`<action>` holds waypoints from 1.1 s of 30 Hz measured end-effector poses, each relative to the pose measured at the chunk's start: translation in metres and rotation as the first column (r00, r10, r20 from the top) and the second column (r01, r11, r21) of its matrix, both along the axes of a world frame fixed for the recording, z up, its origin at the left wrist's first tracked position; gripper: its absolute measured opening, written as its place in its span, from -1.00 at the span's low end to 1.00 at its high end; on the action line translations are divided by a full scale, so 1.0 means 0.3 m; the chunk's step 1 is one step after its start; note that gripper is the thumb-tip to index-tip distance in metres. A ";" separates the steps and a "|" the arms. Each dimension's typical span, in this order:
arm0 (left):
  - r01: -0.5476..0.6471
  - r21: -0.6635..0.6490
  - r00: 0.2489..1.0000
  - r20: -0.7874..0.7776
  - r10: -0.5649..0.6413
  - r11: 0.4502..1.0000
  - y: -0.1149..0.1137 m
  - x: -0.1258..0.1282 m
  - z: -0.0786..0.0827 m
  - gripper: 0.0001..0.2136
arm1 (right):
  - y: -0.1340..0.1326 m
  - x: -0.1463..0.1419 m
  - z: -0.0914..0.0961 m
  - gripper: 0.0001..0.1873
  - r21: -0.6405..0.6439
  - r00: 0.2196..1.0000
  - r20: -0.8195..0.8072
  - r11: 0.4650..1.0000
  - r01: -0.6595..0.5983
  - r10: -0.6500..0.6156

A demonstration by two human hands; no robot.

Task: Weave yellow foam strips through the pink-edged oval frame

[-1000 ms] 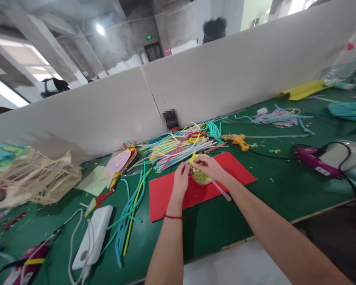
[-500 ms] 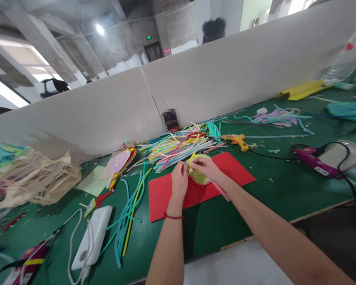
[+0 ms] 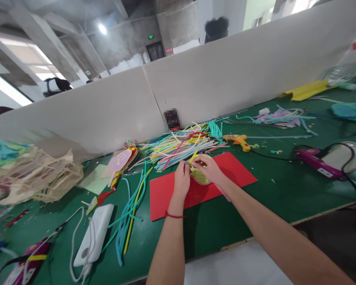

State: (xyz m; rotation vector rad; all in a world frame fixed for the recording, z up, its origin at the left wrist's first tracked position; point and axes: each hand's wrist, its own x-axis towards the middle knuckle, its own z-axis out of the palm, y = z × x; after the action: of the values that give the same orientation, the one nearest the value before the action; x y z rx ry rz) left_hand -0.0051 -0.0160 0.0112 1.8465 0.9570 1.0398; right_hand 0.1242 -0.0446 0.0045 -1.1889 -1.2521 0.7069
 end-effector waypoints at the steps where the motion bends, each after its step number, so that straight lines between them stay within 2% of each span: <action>1: 0.011 0.001 1.000 -0.003 -0.011 1.000 0.003 -0.002 0.001 -0.80 | 0.000 0.002 0.002 -0.80 -0.002 1.000 0.002 1.000 -0.002 0.002; 7: 0.045 0.036 0.998 -0.035 -0.043 0.998 0.008 -0.011 0.013 -0.84 | 0.004 0.004 0.003 -0.75 -0.048 0.999 -0.036 0.999 -0.019 0.017; 10: 0.054 0.076 0.997 -0.051 -0.050 0.996 0.001 -0.014 0.027 -0.85 | 0.010 0.007 -0.004 -0.72 -0.074 0.995 -0.076 0.995 -0.066 0.060; 17: 0.005 0.128 0.997 -0.078 0.005 0.992 -0.008 -0.013 0.035 -0.86 | 0.034 -0.001 -0.044 -0.64 -0.107 0.976 -0.176 0.983 -0.148 0.128; 21: 0.012 0.090 0.995 -0.103 -0.002 0.996 0.009 -0.023 0.024 -0.84 | 0.035 -0.002 -0.049 -0.70 -0.111 0.983 -0.169 0.990 -0.089 0.069; 26: 0.059 0.031 0.993 -0.107 -0.055 0.998 0.020 -0.030 0.025 -0.82 | 0.026 0.018 -0.025 -0.76 -0.088 0.987 -0.155 0.996 0.017 -0.031; 33: -0.015 -0.001 0.999 -0.039 0.015 1.000 0.011 -0.016 0.026 -0.86 | 0.023 0.006 -0.026 -0.73 -0.098 0.979 -0.174 0.991 0.088 -0.104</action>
State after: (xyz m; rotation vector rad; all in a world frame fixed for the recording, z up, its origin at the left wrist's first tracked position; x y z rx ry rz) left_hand -0.0098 -0.0128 0.0189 1.8673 0.9962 1.0152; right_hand 0.1259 -0.0376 -0.0033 -1.2221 -1.0161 0.7870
